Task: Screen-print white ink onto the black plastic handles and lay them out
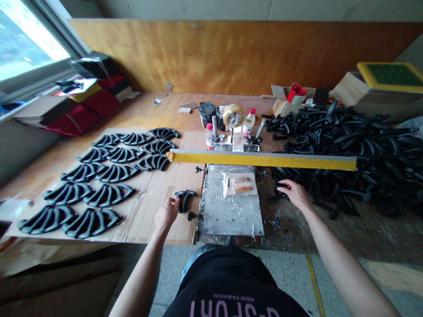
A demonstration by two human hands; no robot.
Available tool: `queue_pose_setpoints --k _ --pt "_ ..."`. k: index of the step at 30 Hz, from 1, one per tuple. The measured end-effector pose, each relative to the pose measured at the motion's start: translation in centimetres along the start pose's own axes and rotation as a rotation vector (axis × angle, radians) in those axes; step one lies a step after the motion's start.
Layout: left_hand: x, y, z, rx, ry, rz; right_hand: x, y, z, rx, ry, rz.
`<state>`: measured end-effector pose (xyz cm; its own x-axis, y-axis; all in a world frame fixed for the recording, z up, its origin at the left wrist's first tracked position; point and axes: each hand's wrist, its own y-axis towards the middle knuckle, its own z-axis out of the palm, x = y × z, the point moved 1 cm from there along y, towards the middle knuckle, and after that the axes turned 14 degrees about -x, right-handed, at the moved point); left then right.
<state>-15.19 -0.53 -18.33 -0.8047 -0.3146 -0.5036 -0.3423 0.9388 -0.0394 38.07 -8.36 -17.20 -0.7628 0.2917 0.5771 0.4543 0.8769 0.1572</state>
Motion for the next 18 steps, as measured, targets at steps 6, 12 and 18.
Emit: queue_pose_setpoints --k 6,12,18 --pt "-7.4 0.9 -2.8 0.025 -0.421 0.043 11.0 2.5 2.0 0.175 0.129 -0.418" --pt "-17.3 -0.7 -7.1 0.156 -1.093 0.132 18.0 3.8 8.5 0.514 0.201 -0.636" --pt "-20.9 -2.0 -8.7 0.217 -1.213 0.146 17.2 3.0 11.3 0.202 0.13 -0.618"
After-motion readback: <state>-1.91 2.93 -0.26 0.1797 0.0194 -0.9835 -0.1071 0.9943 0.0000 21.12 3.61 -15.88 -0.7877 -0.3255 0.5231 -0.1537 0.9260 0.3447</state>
